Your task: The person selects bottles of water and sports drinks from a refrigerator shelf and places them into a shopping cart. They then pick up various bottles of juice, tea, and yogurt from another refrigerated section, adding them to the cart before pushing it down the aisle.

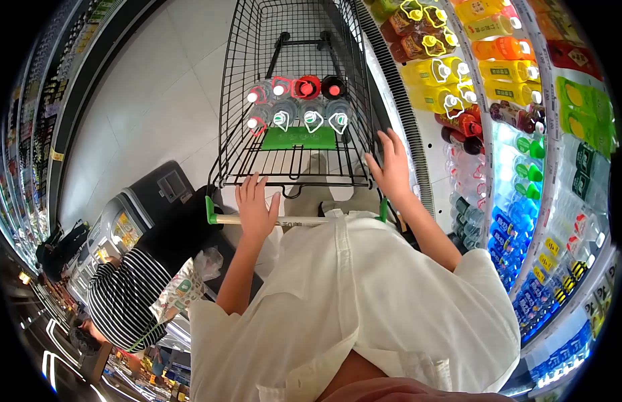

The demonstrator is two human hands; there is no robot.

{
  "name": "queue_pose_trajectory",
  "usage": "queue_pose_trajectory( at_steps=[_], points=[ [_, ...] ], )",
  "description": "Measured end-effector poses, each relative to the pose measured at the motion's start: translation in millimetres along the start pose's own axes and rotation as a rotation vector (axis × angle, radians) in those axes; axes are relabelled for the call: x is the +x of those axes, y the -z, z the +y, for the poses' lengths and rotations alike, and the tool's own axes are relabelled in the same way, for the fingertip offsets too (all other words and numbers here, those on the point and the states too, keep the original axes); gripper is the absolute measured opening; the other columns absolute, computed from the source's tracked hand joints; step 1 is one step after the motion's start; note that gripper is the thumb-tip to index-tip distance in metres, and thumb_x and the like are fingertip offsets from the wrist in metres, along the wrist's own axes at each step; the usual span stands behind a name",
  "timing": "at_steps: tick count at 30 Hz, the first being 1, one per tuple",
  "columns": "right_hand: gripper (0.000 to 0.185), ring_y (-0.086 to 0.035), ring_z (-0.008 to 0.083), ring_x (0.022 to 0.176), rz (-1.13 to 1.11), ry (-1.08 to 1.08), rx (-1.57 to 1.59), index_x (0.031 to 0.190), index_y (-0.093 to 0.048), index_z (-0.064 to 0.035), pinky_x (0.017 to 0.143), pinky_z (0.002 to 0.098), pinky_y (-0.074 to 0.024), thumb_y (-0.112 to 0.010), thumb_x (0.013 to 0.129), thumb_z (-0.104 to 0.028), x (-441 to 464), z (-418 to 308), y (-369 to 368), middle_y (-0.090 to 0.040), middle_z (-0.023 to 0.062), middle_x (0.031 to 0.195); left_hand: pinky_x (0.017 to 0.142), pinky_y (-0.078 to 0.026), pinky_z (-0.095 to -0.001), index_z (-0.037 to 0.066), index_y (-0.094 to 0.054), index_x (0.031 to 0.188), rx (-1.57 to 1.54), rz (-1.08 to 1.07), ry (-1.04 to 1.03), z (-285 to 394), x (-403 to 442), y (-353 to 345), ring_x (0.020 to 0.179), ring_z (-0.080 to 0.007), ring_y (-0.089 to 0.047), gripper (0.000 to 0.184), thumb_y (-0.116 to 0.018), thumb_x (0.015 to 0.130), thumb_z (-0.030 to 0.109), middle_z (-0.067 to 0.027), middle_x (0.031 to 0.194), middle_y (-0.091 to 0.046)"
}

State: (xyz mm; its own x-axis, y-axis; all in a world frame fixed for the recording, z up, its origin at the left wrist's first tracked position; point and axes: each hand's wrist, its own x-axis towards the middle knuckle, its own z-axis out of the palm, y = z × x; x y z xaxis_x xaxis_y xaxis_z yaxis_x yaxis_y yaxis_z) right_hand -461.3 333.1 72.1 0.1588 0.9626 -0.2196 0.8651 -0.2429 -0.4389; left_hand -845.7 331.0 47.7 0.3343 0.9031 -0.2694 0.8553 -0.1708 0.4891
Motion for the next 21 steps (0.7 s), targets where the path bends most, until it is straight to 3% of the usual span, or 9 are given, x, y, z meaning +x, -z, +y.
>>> queue_pose_trajectory(
  at_steps=[6, 7, 9, 10, 12, 16, 21],
  points=[
    [0.08, -0.048, 0.0512, 0.144, -0.165, -0.352, 0.347, 0.161, -0.035, 0.0064, 0.121, 0.049, -0.0417, -0.073, 0.103, -0.035, -97, 23, -4, -0.043, 0.0349, 0.16, 0.12, -0.036, -0.0567, 0.004, -0.064, 0.138, -0.058, 0.029, 0.08, 14, -7, -13, 0.145, -0.0425, -0.046, 0.047, -0.07, 0.101, 0.033, -0.0175, 0.15, -0.059],
    [0.077, -0.06, 0.0488, 0.132, -0.097, -0.314, 0.268, 0.16, -0.039, 0.0051, 0.112, 0.0481, -0.049, -0.071, 0.104, -0.037, -96, 23, -15, -0.059, 0.0347, 0.143, 0.12, -0.035, -0.0567, 0.004, -0.064, 0.138, -0.064, 0.03, 0.099, 16, -6, -15, 0.146, -0.0424, -0.046, 0.047, -0.07, 0.101, 0.033, -0.0175, 0.149, -0.06],
    [0.062, -0.074, 0.0452, 0.104, -0.157, -0.42, 0.449, 0.151, -0.052, 0.003, 0.092, 0.0486, -0.0568, -0.069, 0.105, -0.036, -84, 21, -9, -0.074, 0.0294, 0.108, 0.12, -0.036, -0.0565, 0.004, -0.064, 0.138, -0.06, 0.043, 0.088, 19, -7, -16, 0.147, -0.0419, -0.046, 0.047, -0.07, 0.101, 0.033, -0.0173, 0.149, -0.06],
    [0.062, -0.074, 0.0452, 0.104, -0.144, -0.416, 0.455, 0.151, -0.052, 0.003, 0.092, 0.0486, -0.0568, -0.069, 0.105, -0.036, -78, 23, -10, -0.074, 0.0294, 0.108, 0.12, -0.036, -0.0565, 0.004, -0.064, 0.138, -0.064, 0.042, 0.093, 20, -6, -16, 0.147, -0.0417, -0.046, 0.047, -0.07, 0.101, 0.033, -0.0172, 0.149, -0.06],
    [0.045, -0.075, 0.0411, 0.078, -0.208, -0.587, 0.518, 0.137, -0.065, -0.0002, 0.074, 0.0499, -0.0561, -0.066, 0.107, -0.033, -71, 24, -15, -0.073, 0.0218, 0.081, 0.119, -0.036, -0.0565, 0.004, -0.064, 0.137, -0.061, 0.044, 0.107, 21, -3, -16, 0.146, -0.0417, -0.047, 0.046, -0.07, 0.101, 0.033, -0.0173, 0.147, -0.061],
    [0.035, -0.073, 0.0428, 0.073, -0.131, -0.56, 0.537, 0.127, -0.07, -0.0016, 0.07, 0.051, -0.0551, -0.063, 0.109, -0.03, -53, 22, -16, -0.073, 0.0203, 0.078, 0.117, -0.039, -0.0554, 0.004, -0.066, 0.134, -0.074, 0.126, 0.079, 17, 8, -15, 0.142, -0.0427, -0.051, 0.044, -0.07, 0.101, 0.033, -0.0185, 0.141, -0.065],
    [0.036, -0.071, 0.0478, 0.084, -0.152, -0.443, 0.424, 0.123, -0.071, -0.003, 0.077, 0.0552, -0.0545, -0.057, 0.11, -0.033, -19, 27, -19, -0.073, 0.0247, 0.084, 0.114, -0.042, -0.0548, 0.004, -0.067, 0.129, -0.097, 0.195, 0.07, 15, 28, -16, 0.138, -0.0418, -0.053, 0.041, -0.072, 0.099, 0.032, -0.0186, 0.139, -0.066]
  ],
)
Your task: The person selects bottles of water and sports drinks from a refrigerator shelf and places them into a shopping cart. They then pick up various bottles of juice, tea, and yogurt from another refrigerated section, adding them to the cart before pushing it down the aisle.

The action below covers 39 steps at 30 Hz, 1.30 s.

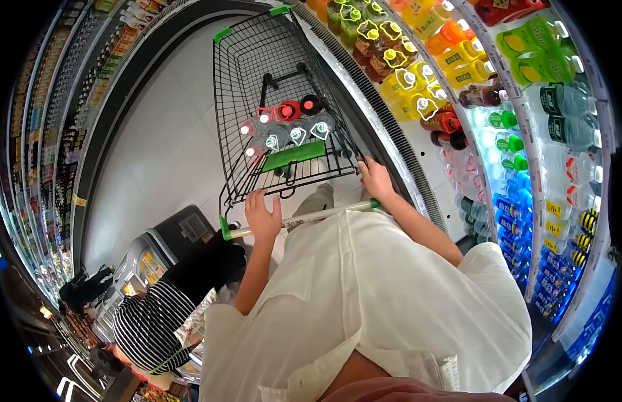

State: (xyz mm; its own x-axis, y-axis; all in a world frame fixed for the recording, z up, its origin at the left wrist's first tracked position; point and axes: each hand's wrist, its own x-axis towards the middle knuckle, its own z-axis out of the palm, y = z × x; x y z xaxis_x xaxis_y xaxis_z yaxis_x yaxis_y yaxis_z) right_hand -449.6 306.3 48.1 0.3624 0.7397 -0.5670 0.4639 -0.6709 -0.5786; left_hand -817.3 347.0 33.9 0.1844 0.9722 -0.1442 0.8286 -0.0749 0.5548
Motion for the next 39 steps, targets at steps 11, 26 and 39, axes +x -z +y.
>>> queue_pose_trajectory(
  at_steps=[11, 26, 39],
  points=[
    [0.041, -0.071, 0.0498, 0.099, 0.068, 0.049, -0.102, 0.107, -0.07, -0.0026, 0.089, 0.0603, -0.0547, -0.054, 0.109, -0.04, 75, -52, -21, -0.075, 0.0268, 0.097, 0.105, -0.049, -0.0509, 0.001, -0.071, 0.119, -0.027, 0.101, -0.047, -32, 87, 18, 0.121, -0.0407, -0.063, 0.035, -0.075, 0.097, 0.029, -0.0187, 0.123, -0.073],
    [0.044, -0.074, 0.05, 0.095, 0.192, 0.124, -0.192, 0.128, -0.059, -0.0053, 0.087, 0.0595, -0.0582, -0.053, 0.108, -0.044, 93, -120, -85, -0.077, 0.0261, 0.101, 0.105, -0.05, -0.0481, 0.002, -0.075, 0.121, 0.031, 0.132, -0.111, -119, 211, 49, 0.122, -0.0394, -0.065, 0.039, -0.072, 0.101, 0.036, -0.019, 0.124, -0.074],
    [0.048, -0.075, 0.0379, 0.11, 0.246, 0.007, 0.042, 0.132, -0.072, -0.0027, 0.098, 0.0449, -0.0576, -0.069, 0.1, -0.039, 53, 21, 20, -0.078, 0.0221, 0.119, 0.117, -0.038, -0.0574, 0.004, -0.064, 0.14, 0.256, 0.013, -0.223, -223, 306, 92, 0.137, -0.0418, -0.053, 0.046, -0.069, 0.101, 0.028, -0.0178, 0.14, -0.067]
  ],
)
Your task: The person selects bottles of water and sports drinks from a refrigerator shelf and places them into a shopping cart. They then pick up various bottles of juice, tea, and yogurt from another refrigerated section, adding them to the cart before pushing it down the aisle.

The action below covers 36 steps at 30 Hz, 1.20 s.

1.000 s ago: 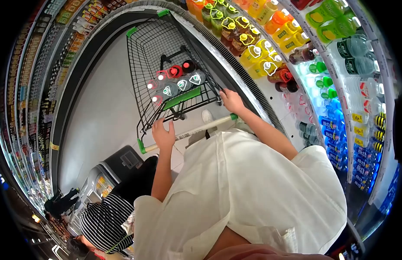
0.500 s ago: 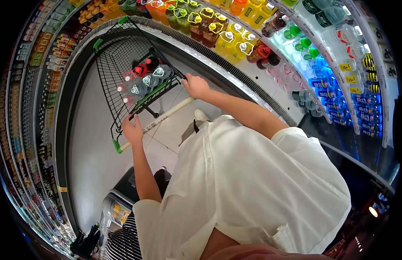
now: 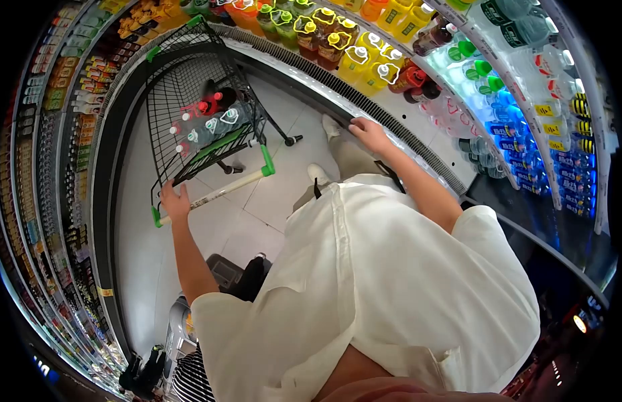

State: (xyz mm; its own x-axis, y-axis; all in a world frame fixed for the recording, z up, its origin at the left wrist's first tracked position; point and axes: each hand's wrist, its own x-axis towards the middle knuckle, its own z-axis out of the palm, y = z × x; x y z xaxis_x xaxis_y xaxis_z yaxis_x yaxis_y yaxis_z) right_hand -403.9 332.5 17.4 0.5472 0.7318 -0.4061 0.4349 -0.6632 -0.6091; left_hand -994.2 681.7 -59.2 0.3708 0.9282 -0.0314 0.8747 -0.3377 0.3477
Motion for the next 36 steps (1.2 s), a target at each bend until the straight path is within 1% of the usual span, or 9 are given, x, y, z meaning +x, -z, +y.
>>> queue_pose_trajectory(
  at_steps=[5, 9, 15, 19, 27, 29, 31, 33, 36],
  points=[
    [0.044, -0.07, 0.0438, 0.114, 0.281, -0.103, -0.187, 0.131, -0.07, -0.0019, 0.102, 0.0489, -0.0557, -0.069, 0.098, -0.031, 51, 78, 76, -0.074, 0.0229, 0.123, 0.118, -0.037, -0.0568, 0.001, -0.057, 0.147, 0.026, 0.093, 0.181, 33, 27, 12, 0.14, -0.0449, -0.051, 0.049, -0.064, 0.103, 0.019, -0.0242, 0.148, -0.06],
    [0.046, -0.063, 0.0436, 0.127, 0.416, 0.149, -0.428, 0.134, -0.065, -0.0021, 0.105, 0.0507, -0.0533, -0.074, 0.092, -0.019, 99, 95, 112, -0.065, 0.024, 0.14, 0.118, -0.038, -0.0541, -0.002, -0.057, 0.146, -0.217, 0.191, -0.17, 183, 77, 1, 0.136, -0.0448, -0.054, 0.046, -0.061, 0.103, 0.015, -0.0253, 0.145, -0.061],
    [0.035, -0.06, 0.0382, 0.124, -0.003, 0.232, -0.892, 0.113, -0.072, 0.0002, 0.111, 0.05, -0.0454, -0.076, 0.081, -0.015, 156, 109, 128, -0.069, 0.02, 0.126, 0.119, -0.044, -0.0496, -0.001, -0.061, 0.14, -0.521, -0.258, -0.68, 459, 130, -71, 0.139, -0.0418, -0.055, 0.048, -0.068, 0.094, 0.01, -0.0224, 0.146, -0.061],
    [0.021, -0.064, 0.0351, 0.124, -0.158, 0.319, -0.967, 0.108, -0.076, -0.0048, 0.117, 0.0546, -0.0392, -0.063, 0.092, -0.012, 170, 100, 125, -0.076, 0.0167, 0.114, 0.122, -0.04, -0.0516, -0.001, -0.054, 0.149, -0.25, -0.507, -0.911, 587, 143, -152, 0.152, -0.0374, -0.044, 0.06, -0.067, 0.091, 0.008, -0.0189, 0.158, -0.053],
    [0.023, -0.073, 0.0476, 0.085, -0.127, 0.052, -0.58, 0.101, -0.066, -0.0011, 0.077, 0.056, -0.0601, -0.072, 0.093, -0.021, 163, 77, 111, -0.074, 0.0268, 0.09, 0.121, -0.038, -0.0575, 0.001, -0.053, 0.152, 0.175, -0.487, -1.115, 646, 159, -209, 0.155, -0.0302, -0.042, 0.069, -0.074, 0.087, 0.011, -0.0144, 0.159, -0.053],
    [0.026, -0.075, 0.0456, 0.084, -0.089, 0.066, -0.563, 0.1, -0.064, -0.003, 0.076, 0.0568, -0.06, -0.074, 0.094, -0.026, 160, 85, 108, -0.076, 0.0233, 0.088, 0.119, -0.039, -0.0592, 0.002, -0.065, 0.14, 0.167, -0.332, -1.154, 647, 157, -249, 0.149, -0.0299, -0.051, 0.058, -0.078, 0.085, 0.016, -0.0118, 0.148, -0.064],
    [0.024, -0.075, 0.0436, 0.085, -0.158, 0.064, -0.445, 0.103, -0.064, -0.0047, 0.078, 0.0563, -0.06, -0.073, 0.094, -0.025, 153, 82, 113, -0.076, 0.0208, 0.09, 0.117, -0.039, -0.0603, 0.005, -0.078, 0.116, 0.326, -0.576, -1.098, 659, 161, -277, 0.14, -0.0291, -0.059, 0.034, -0.078, 0.085, 0.022, -0.0068, 0.128, -0.076],
    [0.023, -0.075, 0.0425, 0.086, -0.186, 0.05, -0.446, 0.104, -0.064, -0.0058, 0.078, 0.056, -0.0599, -0.072, 0.094, -0.026, 149, 84, 116, -0.077, 0.0184, 0.092, 0.107, -0.051, -0.0568, 0.007, -0.081, 0.095, 0.247, -0.379, -1.142, 666, 166, -270, 0.12, -0.0314, -0.072, 0.019, -0.074, 0.088, 0.023, -0.0071, 0.107, -0.081],
    [0.026, -0.073, 0.044, 0.087, -0.149, 0.018, -0.351, 0.103, -0.064, -0.005, 0.078, 0.0572, -0.0567, -0.073, 0.095, -0.029, 144, 95, 113, -0.075, 0.02, 0.089, 0.085, -0.062, -0.0504, 0.006, -0.083, 0.101, -0.033, -0.823, -0.864, 692, 184, -217, 0.098, -0.0386, -0.078, 0.025, -0.068, 0.09, 0.022, -0.0209, 0.101, -0.08]
  ],
)
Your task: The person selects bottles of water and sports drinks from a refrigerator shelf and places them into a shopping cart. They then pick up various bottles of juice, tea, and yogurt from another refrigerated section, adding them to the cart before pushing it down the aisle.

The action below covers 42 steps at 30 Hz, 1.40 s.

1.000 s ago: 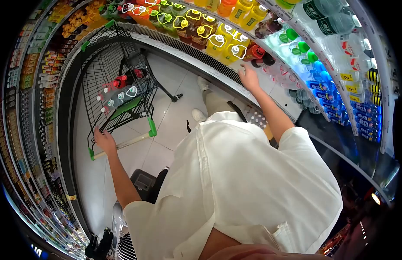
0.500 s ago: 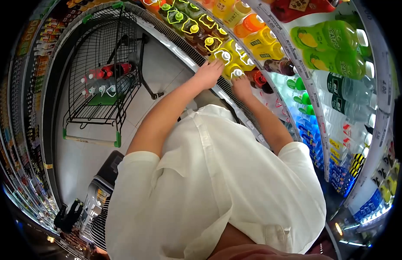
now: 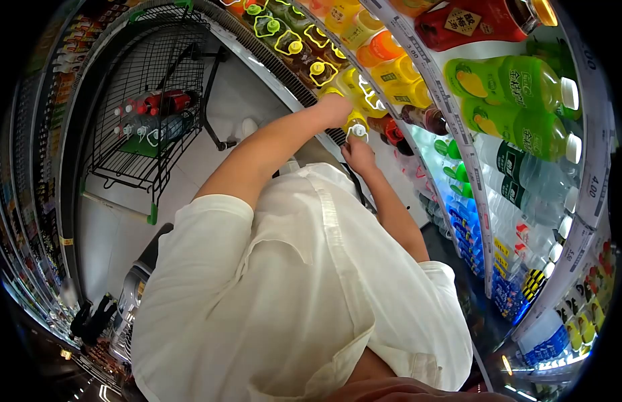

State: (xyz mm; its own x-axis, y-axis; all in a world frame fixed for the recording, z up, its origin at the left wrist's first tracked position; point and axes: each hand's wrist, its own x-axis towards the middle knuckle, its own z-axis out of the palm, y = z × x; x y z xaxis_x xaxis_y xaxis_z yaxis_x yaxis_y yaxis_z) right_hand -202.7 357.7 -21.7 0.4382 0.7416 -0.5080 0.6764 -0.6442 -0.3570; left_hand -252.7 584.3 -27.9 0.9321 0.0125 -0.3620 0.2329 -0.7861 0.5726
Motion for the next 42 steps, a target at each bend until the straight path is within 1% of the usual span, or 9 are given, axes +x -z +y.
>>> queue_pose_trajectory(
  at_steps=[10, 15, 19, 22, 25, 28, 30, 33, 42],
  points=[
    [0.031, -0.073, 0.0433, 0.087, 0.027, 0.067, 0.037, 0.097, -0.065, -0.0008, 0.077, 0.0534, -0.0557, -0.075, 0.096, -0.031, 11, 11, 12, -0.075, 0.022, 0.09, 0.072, -0.055, -0.0537, -0.003, -0.074, 0.077, -0.486, 0.425, 0.307, -32, -180, 148, 0.072, -0.0448, -0.071, 0.058, -0.057, 0.106, 0.044, -0.0246, 0.069, -0.068],
    [0.035, -0.071, 0.0453, 0.083, -0.001, 0.102, 0.03, 0.094, -0.064, -0.0001, 0.074, 0.0528, -0.0545, -0.074, 0.097, -0.033, 30, 5, 20, -0.072, 0.0236, 0.086, 0.056, -0.038, -0.0418, -0.009, -0.056, 0.074, -0.575, 0.64, 0.514, -35, -322, 261, 0.055, -0.0184, -0.039, 0.065, -0.059, 0.109, 0.045, -0.0116, 0.056, -0.045],
    [0.041, -0.071, 0.0477, 0.087, -0.076, 0.063, -0.078, 0.098, -0.065, 0.0004, 0.078, 0.0559, -0.055, -0.072, 0.098, -0.04, 43, 11, 14, -0.073, 0.025, 0.088, 0.057, -0.036, -0.0359, -0.004, -0.058, 0.07, -0.449, 0.814, 0.642, -51, -405, 315, 0.059, -0.0116, -0.041, 0.064, -0.059, 0.109, 0.047, -0.0029, 0.059, -0.049],
    [0.043, -0.07, 0.0478, 0.083, -0.072, 0.065, -0.059, 0.094, -0.064, 0.0015, 0.075, 0.0554, -0.0536, -0.072, 0.098, -0.041, 44, 7, 19, -0.071, 0.0252, 0.084, 0.063, -0.043, -0.0373, -0.005, -0.064, 0.076, -0.426, 0.897, 0.763, -89, -439, 339, 0.064, -0.0155, -0.052, 0.064, -0.056, 0.109, 0.048, -0.0075, 0.066, -0.059],
    [0.044, -0.069, 0.0459, 0.079, -0.049, 0.045, -0.016, 0.09, -0.064, 0.003, 0.072, 0.0527, -0.0522, -0.073, 0.098, -0.039, 48, 3, 25, -0.07, 0.0246, 0.082, 0.087, -0.058, -0.052, -0.003, -0.076, 0.097, -0.403, 0.849, 0.996, -144, -456, 357, 0.091, -0.0411, -0.078, 0.054, -0.057, 0.107, 0.046, -0.0327, 0.09, -0.074],
    [0.048, -0.069, 0.0397, 0.076, -0.019, -0.133, 0.063, 0.093, -0.068, 0.0058, 0.072, 0.0487, -0.0516, -0.071, 0.1, -0.041, 52, -9, 39, -0.069, 0.0238, 0.081, 0.087, -0.059, -0.0493, 0.002, -0.078, 0.099, -0.359, 0.738, 1.057, -243, -455, 332, 0.088, -0.0372, -0.079, 0.055, -0.057, 0.106, 0.052, -0.031, 0.089, -0.074],
    [0.05, -0.07, 0.0385, 0.079, 0.005, -0.172, 0.112, 0.096, -0.07, 0.0064, 0.075, 0.0472, -0.0522, -0.07, 0.101, -0.043, 54, -8, 37, -0.07, 0.0245, 0.083, 0.073, -0.049, -0.0411, -0.007, -0.071, 0.086, -0.384, 1.026, 0.901, -351, -439, 266, 0.073, -0.0234, -0.064, 0.065, -0.055, 0.107, 0.052, -0.0136, 0.076, -0.069],
    [0.052, -0.072, 0.0301, 0.087, 0.056, -0.283, 0.176, 0.107, -0.073, 0.0078, 0.083, 0.0419, -0.0525, -0.066, 0.104, -0.044, 41, -52, 61, -0.075, 0.023, 0.092, 0.104, -0.053, -0.0508, -0.003, -0.079, 0.113, -0.411, 0.856, 0.957, -442, -418, 209, 0.116, -0.0487, -0.069, 0.07, -0.044, 0.105, 0.057, -0.031, 0.117, -0.075],
    [0.041, -0.053, 0.0072, 0.074, -0.098, -0.354, 0.227, 0.097, -0.072, 0.005, 0.066, 0.029, -0.042, -0.068, 0.107, -0.035, 26, -274, 161, -0.065, 0.0007, 0.081, 0.108, -0.051, -0.0533, -0.009, -0.077, 0.11, -0.639, 0.757, 1.03, -529, -359, 61, 0.117, -0.0513, -0.068, 0.069, -0.044, 0.106, 0.051, -0.0341, 0.119, -0.072]
  ],
)
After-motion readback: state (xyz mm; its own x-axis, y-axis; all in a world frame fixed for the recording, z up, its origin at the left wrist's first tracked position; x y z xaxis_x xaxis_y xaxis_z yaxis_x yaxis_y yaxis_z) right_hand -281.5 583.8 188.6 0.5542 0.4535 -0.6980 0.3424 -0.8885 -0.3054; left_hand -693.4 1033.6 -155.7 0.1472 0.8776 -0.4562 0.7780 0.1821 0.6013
